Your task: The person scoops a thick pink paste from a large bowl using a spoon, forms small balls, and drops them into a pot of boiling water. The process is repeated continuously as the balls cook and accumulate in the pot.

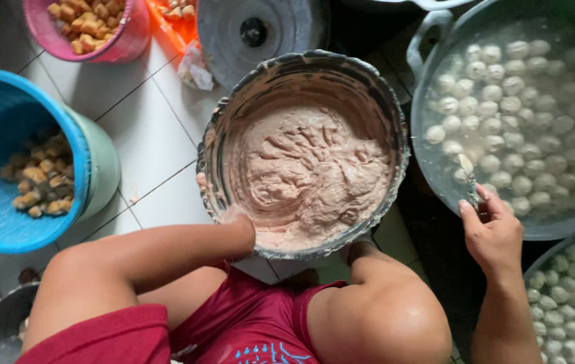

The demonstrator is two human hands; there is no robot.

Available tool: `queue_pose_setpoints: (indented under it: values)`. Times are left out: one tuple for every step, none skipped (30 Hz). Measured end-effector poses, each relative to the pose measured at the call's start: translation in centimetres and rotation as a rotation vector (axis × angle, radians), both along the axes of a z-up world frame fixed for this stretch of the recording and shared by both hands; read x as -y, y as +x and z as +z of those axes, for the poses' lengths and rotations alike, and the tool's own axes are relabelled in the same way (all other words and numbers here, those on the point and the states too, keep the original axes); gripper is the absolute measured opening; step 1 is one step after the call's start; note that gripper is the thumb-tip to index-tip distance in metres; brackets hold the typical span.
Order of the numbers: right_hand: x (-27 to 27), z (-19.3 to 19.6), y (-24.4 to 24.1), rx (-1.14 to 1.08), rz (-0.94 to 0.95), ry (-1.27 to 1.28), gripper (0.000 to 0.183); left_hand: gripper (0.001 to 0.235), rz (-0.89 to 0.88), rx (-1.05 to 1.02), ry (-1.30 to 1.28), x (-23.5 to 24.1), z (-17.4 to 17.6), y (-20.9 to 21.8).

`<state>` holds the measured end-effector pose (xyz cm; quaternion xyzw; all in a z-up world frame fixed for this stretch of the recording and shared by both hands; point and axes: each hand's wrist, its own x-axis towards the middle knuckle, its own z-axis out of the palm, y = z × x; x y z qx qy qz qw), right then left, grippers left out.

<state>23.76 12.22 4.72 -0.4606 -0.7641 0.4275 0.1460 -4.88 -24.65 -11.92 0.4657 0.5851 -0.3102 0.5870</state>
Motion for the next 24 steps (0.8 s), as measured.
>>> queue_pose_setpoints:
  values:
    - [0.1, 0.1, 0.2, 0.006, -0.015, -0.003, 0.042, 0.028, -0.057, 0.076, -0.031, -0.7, -0.3, 1.5]
    - [0.1, 0.2, 0.3, 0.022, -0.029, 0.003, 0.042, 0.028, -0.101, 0.142, -0.031, -1.6, -0.4, 2.8]
    - [0.2, 0.3, 0.5, 0.038, -0.044, 0.009, 0.042, 0.028, -0.148, 0.211, -0.025, -2.9, -0.3, 4.1]
    - [0.2, 0.4, 0.7, 0.053, -0.054, 0.013, 0.042, 0.027, -0.194, 0.272, -0.024, -4.3, 0.0, 5.3]
    - [0.1, 0.4, 1.0, 0.058, -0.069, 0.003, 0.043, 0.027, -0.21, 0.325, 0.036, -6.3, 0.4, 6.4]
    - [0.1, 0.4, 1.2, 0.063, -0.08, -0.008, 0.044, 0.027, -0.22, 0.372, 0.1, -8.3, 0.9, 7.2]
    - [0.1, 0.5, 1.3, 0.068, -0.091, -0.02, 0.045, 0.027, -0.233, 0.419, 0.158, -10.6, 1.5, 7.9]
    - [0.1, 0.5, 1.5, 0.079, -0.098, -0.013, 0.044, 0.027, -0.156, 0.384, 0.352, -12.9, 2.1, 8.8]
    - [0.1, 0.5, 1.7, 0.09, -0.104, -0.006, 0.044, 0.026, -0.046, 0.365, 0.586, -15.4, 2.6, 9.5]
    - [0.0, 0.5, 1.7, 0.102, -0.111, 0.004, 0.044, 0.025, 0.018, 0.304, 0.694, -18.3, 3.0, 9.8]
    - [-0.2, 0.5, 1.6, 0.116, -0.11, 0.015, 0.044, 0.024, 0.084, 0.241, 0.8, -20.8, 3.3, 9.5]
    - [-0.3, 0.6, 1.6, 0.131, -0.112, 0.028, 0.045, 0.026, 0.195, 0.246, 0.77, -23.2, 3.3, 8.7]
    - [-0.5, 0.6, 1.5, 0.147, -0.115, 0.041, 0.045, 0.036, 0.455, 0.231, 0.883, -25.9, 3.2, 8.0]
    - [-0.6, 0.6, 1.3, 0.148, -0.105, 0.039, 0.045, 0.034, 0.381, 0.21, 0.959, -28.7, 2.9, 6.2]
    - [-0.9, 0.4, 0.8, 0.149, -0.095, 0.036, 0.045, 0.041, 0.666, 0.167, 0.997, -30.8, 2.5, 4.3]
    - [-1.1, 0.4, 0.6, 0.15, -0.091, 0.037, 0.045, 0.04, 0.82, 0.169, 1.028, -32.5, 2.1, 2.0]
    - [-1.4, 0.5, 0.5, 0.189, -0.072, 0.062, 0.045, 0.042, 0.784, 0.111, 1.098, -33.1, 1.6, -0.9]
    - [-1.8, 0.4, 0.0, 0.229, -0.053, 0.083, 0.045, 0.045, 0.576, 0.068, 1.174, -33.6, 1.7, -3.6]
    - [-2.2, 0.5, -0.4, 0.27, -0.035, 0.102, 0.045, 0.045, 0.67, 0.019, 1.193, -32.8, 1.5, -5.9]
    - [-2.6, 0.6, -0.8, 0.281, -0.03, 0.113, 0.044, 0.047, 0.734, 0.012, 1.191, -31.5, 1.6, -8.2]
    - [-3.0, 0.7, -1.1, 0.292, -0.026, 0.124, 0.043, 0.046, 0.911, -0.05, 1.123, -29.5, 2.0, -9.7]
    - [-3.4, 0.9, -1.2, 0.304, -0.021, 0.127, 0.042, 0.045, 0.938, -0.187, 1.082, -27.5, 2.6, -11.1]
    - [-3.9, 1.1, -1.2, 0.387, -0.032, 0.145, 0.042, 0.047, 1.038, -0.25, 1.177, -25.0, 3.2, -11.7]
    - [-4.4, 1.3, -1.2, 0.471, -0.04, 0.159, 0.043, 0.041, 1.062, -0.286, 1.17, -22.5, 4.0, -11.9]
